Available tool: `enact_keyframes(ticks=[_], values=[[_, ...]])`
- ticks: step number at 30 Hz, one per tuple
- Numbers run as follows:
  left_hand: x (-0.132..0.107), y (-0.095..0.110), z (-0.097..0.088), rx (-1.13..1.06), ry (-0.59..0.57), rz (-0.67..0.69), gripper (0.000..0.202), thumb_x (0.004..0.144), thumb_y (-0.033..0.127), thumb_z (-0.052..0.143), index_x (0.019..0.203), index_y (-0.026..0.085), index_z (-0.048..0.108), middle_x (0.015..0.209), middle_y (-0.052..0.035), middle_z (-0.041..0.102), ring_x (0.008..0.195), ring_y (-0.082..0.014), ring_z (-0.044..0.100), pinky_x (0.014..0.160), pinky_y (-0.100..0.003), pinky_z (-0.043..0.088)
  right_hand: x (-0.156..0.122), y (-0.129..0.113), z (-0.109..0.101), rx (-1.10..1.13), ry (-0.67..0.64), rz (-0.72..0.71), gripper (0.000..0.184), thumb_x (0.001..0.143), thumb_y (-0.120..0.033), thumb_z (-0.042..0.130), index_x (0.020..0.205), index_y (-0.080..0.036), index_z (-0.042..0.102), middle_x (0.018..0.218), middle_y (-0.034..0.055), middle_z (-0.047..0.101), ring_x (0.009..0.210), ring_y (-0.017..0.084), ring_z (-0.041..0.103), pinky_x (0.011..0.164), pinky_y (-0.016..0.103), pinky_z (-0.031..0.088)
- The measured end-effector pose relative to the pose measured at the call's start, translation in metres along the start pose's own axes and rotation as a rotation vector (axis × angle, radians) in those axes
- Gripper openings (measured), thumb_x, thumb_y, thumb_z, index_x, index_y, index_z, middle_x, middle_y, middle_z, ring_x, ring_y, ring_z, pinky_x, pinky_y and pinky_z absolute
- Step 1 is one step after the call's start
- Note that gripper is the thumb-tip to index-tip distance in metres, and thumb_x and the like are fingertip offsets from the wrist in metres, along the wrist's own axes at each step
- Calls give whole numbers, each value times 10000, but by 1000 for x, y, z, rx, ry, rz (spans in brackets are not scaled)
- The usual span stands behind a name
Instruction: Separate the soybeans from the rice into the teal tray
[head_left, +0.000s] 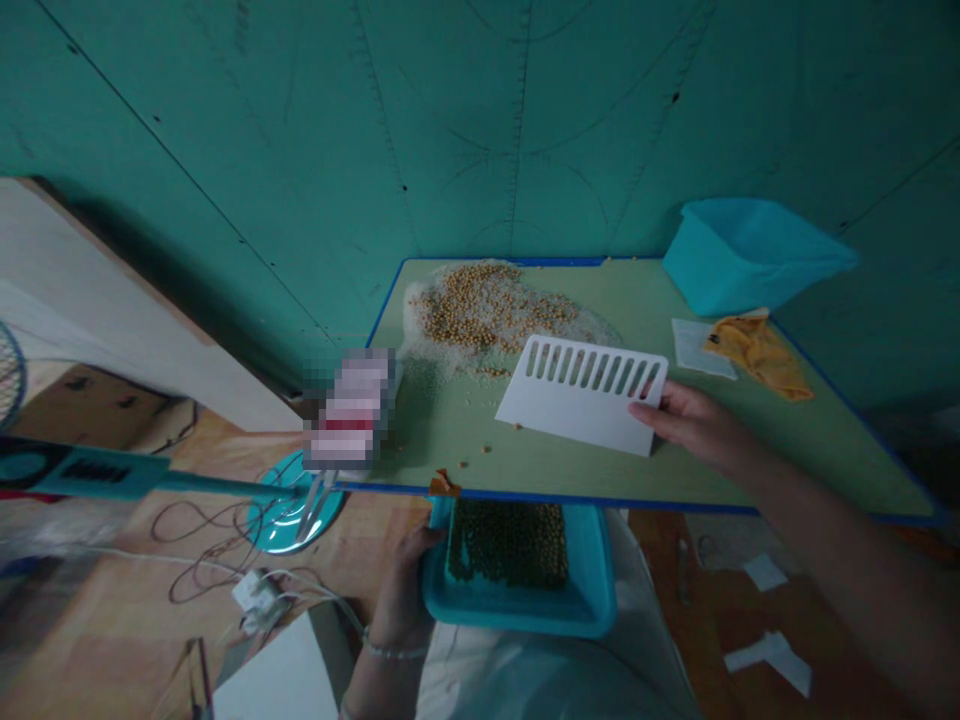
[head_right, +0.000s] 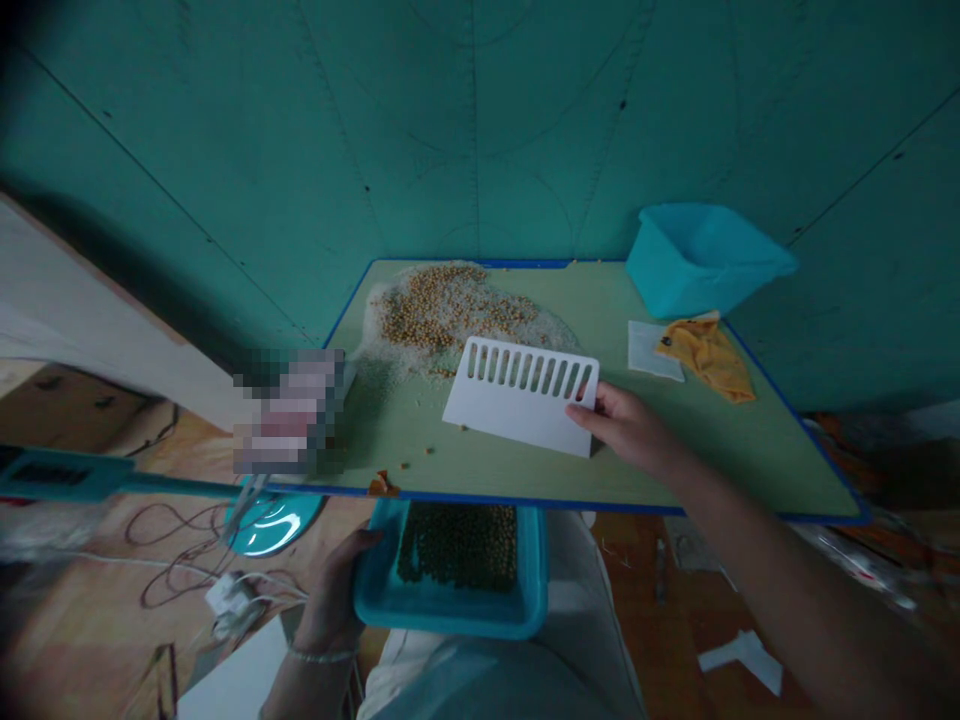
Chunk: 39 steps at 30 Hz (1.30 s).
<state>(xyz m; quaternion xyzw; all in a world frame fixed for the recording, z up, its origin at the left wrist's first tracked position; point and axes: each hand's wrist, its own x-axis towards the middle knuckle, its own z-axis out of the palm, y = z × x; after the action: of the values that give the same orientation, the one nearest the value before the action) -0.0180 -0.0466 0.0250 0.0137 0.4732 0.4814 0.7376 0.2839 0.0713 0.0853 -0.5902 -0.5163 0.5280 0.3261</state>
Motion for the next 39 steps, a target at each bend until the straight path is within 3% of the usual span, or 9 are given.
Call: enact_keyframes(ticks=[5,11,17,26,33,39], values=[[-4,3,2,50,81,31,309,619,138,593,904,127,711,726,-83,754,798,-284,692,741,-361,550,1,-2,17,23,-86,26,323,601,-400,676,827,-204,554,777,33,674,664,191,622,523,296,481],[-4,6,-7,27,144,142,212,584,118,613,769,125,715,661,-70,743,817,-286,684,740,-357,547,2,-4,40,23,-217,9,258,644,-381,658,798,-207,545,748,17,657,598,141,587,499,250,455],[-6,9,-5,34,164,115,244,578,117,618,805,107,707,660,-77,741,757,-290,691,712,-375,555,-4,-12,46,33,-322,16,219,645,-335,675,782,-197,574,727,-4,660,607,132,599,498,233,457],[-5,8,-5,2,175,87,231,577,127,602,784,91,698,604,-83,723,784,-312,683,668,-384,565,-1,-10,51,57,-300,11,216,655,-327,672,811,-210,580,746,-1,680,602,138,611,526,253,479],[-6,6,1,16,175,74,200,599,105,598,772,98,698,580,-64,718,716,-288,694,660,-384,569,-19,3,59,65,-257,-46,274,725,-384,611,908,-181,599,867,53,695,798,194,634,674,317,497],[-7,5,3,35,147,69,227,619,111,581,806,87,708,622,-88,736,774,-304,695,674,-375,577,-24,-3,61,80,-269,-48,248,718,-381,626,871,-189,596,862,48,702,824,209,641,707,339,504]])
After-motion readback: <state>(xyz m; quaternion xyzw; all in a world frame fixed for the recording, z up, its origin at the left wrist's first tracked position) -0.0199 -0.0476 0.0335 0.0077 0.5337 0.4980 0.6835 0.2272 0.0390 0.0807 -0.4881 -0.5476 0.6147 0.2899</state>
